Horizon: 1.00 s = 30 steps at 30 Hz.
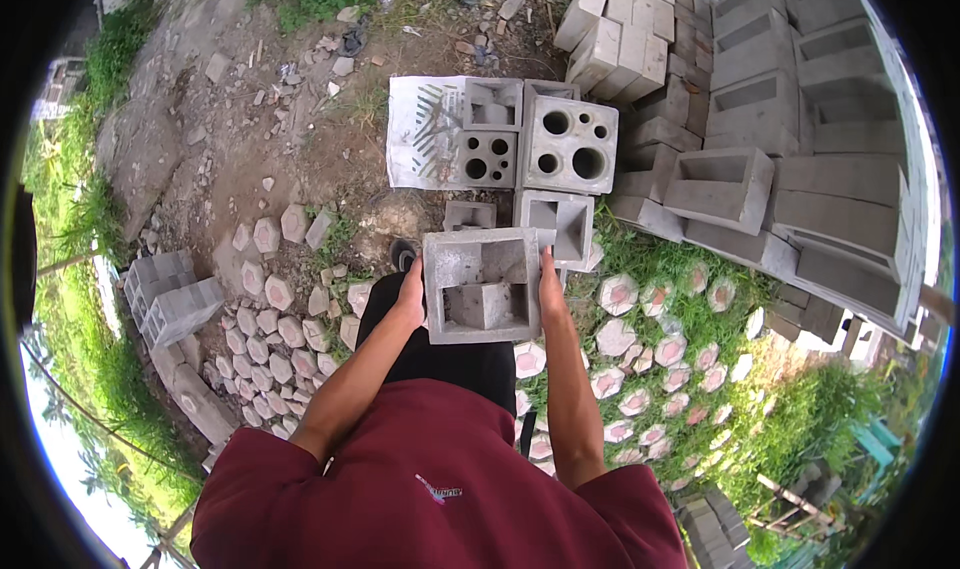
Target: The person picks up concrete blocks from a stack and moves them to another pile or places them into a structured corner, occasionally clearing dirt or debris from the ground by hand.
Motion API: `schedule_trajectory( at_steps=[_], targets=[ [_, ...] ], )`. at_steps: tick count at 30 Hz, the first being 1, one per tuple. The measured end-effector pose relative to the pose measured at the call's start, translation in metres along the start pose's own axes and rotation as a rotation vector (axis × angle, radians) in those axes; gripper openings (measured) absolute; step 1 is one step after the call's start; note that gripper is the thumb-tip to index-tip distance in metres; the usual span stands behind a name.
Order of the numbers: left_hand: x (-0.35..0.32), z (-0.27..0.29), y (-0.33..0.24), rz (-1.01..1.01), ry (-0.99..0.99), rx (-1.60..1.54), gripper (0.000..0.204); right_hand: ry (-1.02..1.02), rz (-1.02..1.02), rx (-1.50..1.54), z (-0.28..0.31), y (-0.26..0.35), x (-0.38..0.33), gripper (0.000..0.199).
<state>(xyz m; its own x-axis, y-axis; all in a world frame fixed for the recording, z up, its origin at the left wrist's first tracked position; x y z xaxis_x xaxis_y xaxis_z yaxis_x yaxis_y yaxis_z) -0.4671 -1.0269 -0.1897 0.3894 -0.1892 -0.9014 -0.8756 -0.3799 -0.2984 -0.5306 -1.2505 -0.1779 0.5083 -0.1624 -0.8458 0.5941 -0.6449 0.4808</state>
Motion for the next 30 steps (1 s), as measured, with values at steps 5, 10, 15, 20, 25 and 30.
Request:
schedule_trajectory(
  at_steps=[5, 10, 15, 20, 25, 30],
  targets=[
    [-0.090, 0.059, -0.110, -0.379, 0.020, 0.062, 0.050, 0.023, 0.151, -0.160, -0.121, 0.014, -0.050, 0.076],
    [-0.171, 0.151, -0.180, -0.556, -0.135, -0.147, 0.045, 0.199, 0.189, -0.328, -0.277, 0.038, -0.134, 0.072],
    [-0.249, 0.197, -0.243, -0.651, -0.048, -0.452, 0.040, 0.328, 0.233, -0.533, -0.391, 0.019, -0.140, 0.071],
    [-0.280, 0.301, -0.292, -0.712, -0.110, -0.468, 0.043, 0.562, 0.183, -0.452, -0.515, -0.049, -0.158, 0.065],
    [-0.303, 0.357, -0.338, -0.738, -0.186, -0.498, 0.047, 0.578, 0.367, -0.621, -0.601, -0.067, -0.137, 0.065],
    [-0.293, 0.389, -0.377, -0.783, -0.250, -0.636, 0.049, 0.621, 0.247, -0.767, -0.685, -0.073, -0.128, 0.062]
  ],
)
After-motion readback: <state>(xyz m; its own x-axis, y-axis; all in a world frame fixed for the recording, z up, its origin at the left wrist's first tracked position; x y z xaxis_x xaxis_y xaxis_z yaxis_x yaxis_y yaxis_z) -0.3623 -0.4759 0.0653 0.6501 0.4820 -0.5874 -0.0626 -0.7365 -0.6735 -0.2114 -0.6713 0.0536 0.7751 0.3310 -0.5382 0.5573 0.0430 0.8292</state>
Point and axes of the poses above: each hand's wrist, its own x-axis towards the middle knuckle, its own z-axis out of the back of the hand, y = z × x, the point moved 8 cm from there along x, towards the middle knuckle, and after that the axes turned 5 degrees about -y, right-handed, at the moved point
